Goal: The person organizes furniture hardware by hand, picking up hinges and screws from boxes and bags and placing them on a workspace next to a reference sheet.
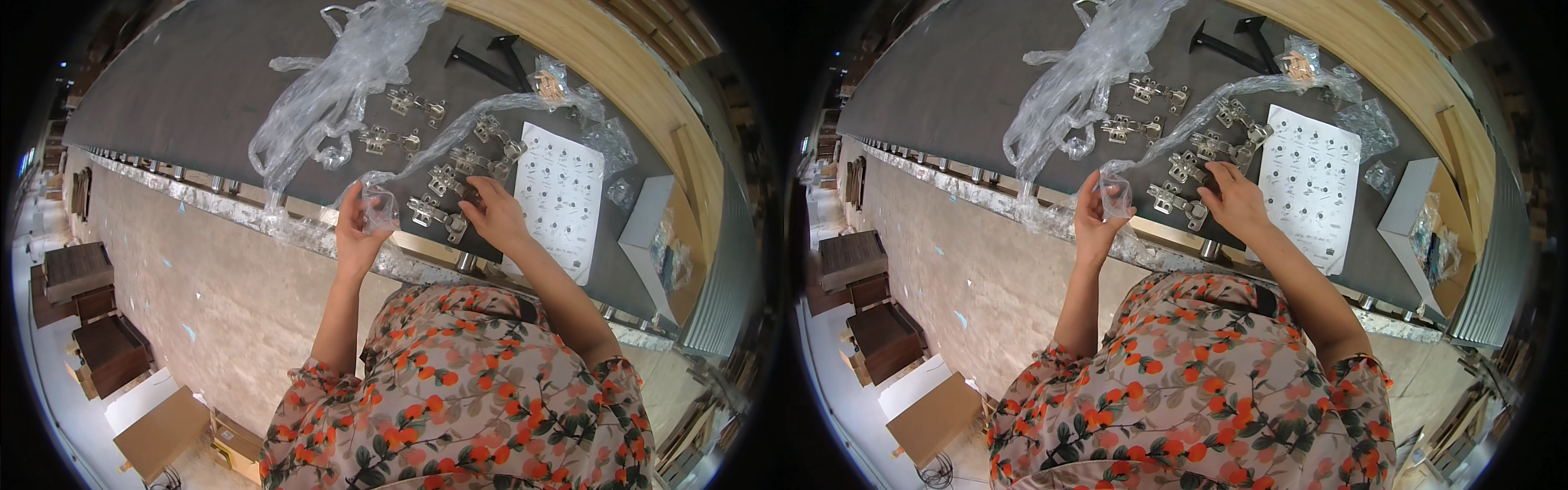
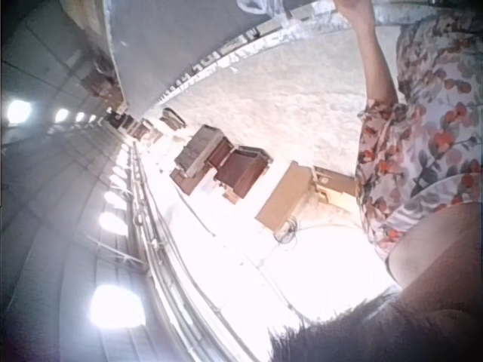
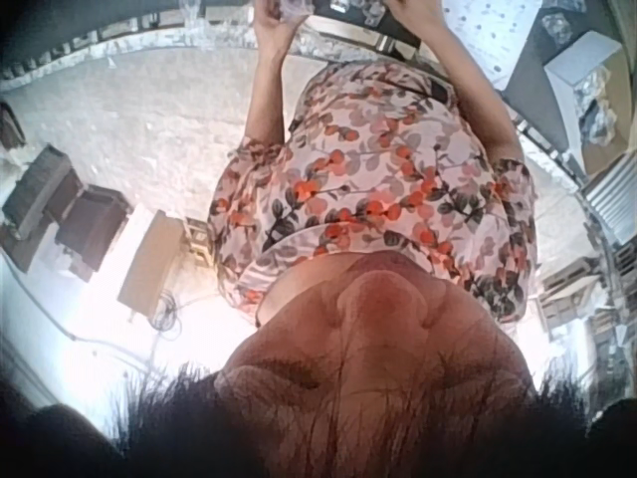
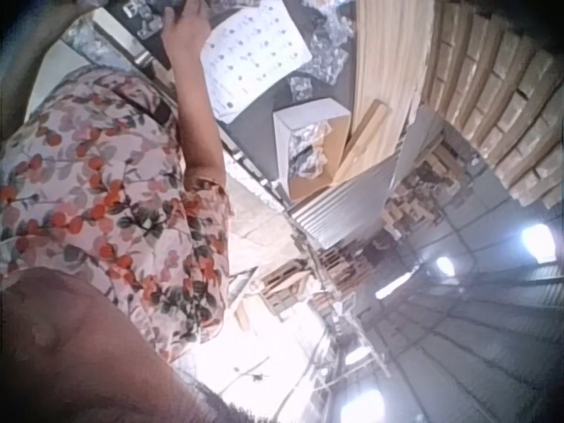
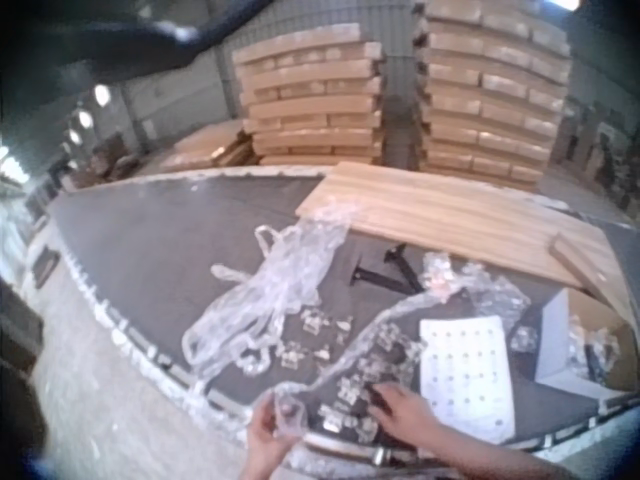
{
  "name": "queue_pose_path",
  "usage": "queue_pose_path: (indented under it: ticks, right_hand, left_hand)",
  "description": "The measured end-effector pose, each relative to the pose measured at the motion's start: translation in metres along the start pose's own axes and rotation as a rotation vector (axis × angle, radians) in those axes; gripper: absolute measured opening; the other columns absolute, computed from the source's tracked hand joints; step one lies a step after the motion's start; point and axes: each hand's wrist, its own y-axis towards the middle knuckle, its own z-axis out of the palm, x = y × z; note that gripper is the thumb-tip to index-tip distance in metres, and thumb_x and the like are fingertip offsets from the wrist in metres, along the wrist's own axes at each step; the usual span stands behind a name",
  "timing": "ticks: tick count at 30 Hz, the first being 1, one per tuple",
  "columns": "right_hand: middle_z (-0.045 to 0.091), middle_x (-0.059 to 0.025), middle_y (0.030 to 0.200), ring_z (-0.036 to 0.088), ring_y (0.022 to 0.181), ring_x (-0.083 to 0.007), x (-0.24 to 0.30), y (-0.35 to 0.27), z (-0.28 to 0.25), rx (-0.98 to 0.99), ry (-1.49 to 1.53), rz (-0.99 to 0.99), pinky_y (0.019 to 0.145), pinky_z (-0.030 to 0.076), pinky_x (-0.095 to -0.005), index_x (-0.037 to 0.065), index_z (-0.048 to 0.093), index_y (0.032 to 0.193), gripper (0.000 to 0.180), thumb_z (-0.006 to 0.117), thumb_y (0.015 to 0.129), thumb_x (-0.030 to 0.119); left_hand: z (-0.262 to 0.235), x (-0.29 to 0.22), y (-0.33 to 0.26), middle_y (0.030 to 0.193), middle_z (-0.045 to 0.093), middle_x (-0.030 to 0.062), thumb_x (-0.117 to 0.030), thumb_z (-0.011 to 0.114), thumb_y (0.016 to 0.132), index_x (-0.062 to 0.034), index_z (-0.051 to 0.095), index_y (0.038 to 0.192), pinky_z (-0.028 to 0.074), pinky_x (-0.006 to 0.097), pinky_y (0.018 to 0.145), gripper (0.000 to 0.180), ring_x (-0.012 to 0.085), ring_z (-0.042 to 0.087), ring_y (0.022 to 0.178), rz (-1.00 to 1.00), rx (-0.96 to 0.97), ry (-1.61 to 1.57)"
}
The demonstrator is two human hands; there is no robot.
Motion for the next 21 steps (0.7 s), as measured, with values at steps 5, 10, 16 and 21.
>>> queue_pose_path:
  ticks: [5,10,16,21]
  right_hand:
    - [0.061,-0.0107,0.099,0.062,0.081,-0.0318,-0.003,0.01,0.006,0.071,-0.12,-0.052,0.068,0.051,-0.0384,0.008,0.055,0.11,0.031,0.061,0.083,0.022]
    - [0.061,-0.0106,0.098,0.06,0.087,-0.0294,-0.007,0.004,0.001,-0.073,-0.093,-0.167,0.07,0.051,-0.0376,0.008,0.058,0.106,0.025,0.061,0.082,0.014]
    - [0.062,-0.011,0.096,0.061,0.075,-0.0251,-0.015,0.0,-0.012,-0.247,0.046,-0.158,0.063,0.05,-0.0324,0.006,0.058,0.108,0.025,0.061,0.084,0.01]
    - [0.066,-0.0094,0.089,0.054,0.062,-0.0081,-0.013,0.004,-0.031,-0.013,1.065,0.564,0.046,0.038,-0.0212,0.0,0.058,0.109,0.023,0.058,0.09,0.013]
  left_hand:
    - [-0.003,0.002,0.0,0.107,0.058,0.0117,0.005,0.076,0.064,-0.0051,0.034,0.137,0.05,0.03,0.081,0.086,0.0184,0.06,0.093,0.01,-0.005,0.012]
    - [-0.004,0.005,0.0,0.108,0.059,0.0108,0.007,0.076,0.064,-0.0055,0.035,0.137,0.05,0.03,0.084,0.085,0.0179,0.06,0.095,-0.003,-0.012,-0.022]
    - [0.002,-0.002,0.0,0.108,0.059,0.0103,0.007,0.076,0.063,-0.0055,0.035,0.136,0.05,0.03,0.084,0.085,0.0174,0.06,0.096,-0.03,-0.001,-0.039]
    - [0.002,0.0,0.001,0.107,0.059,0.0099,0.007,0.076,0.064,-0.0052,0.035,0.136,0.049,0.029,0.084,0.084,0.0168,0.06,0.095,0.004,0.008,-0.027]
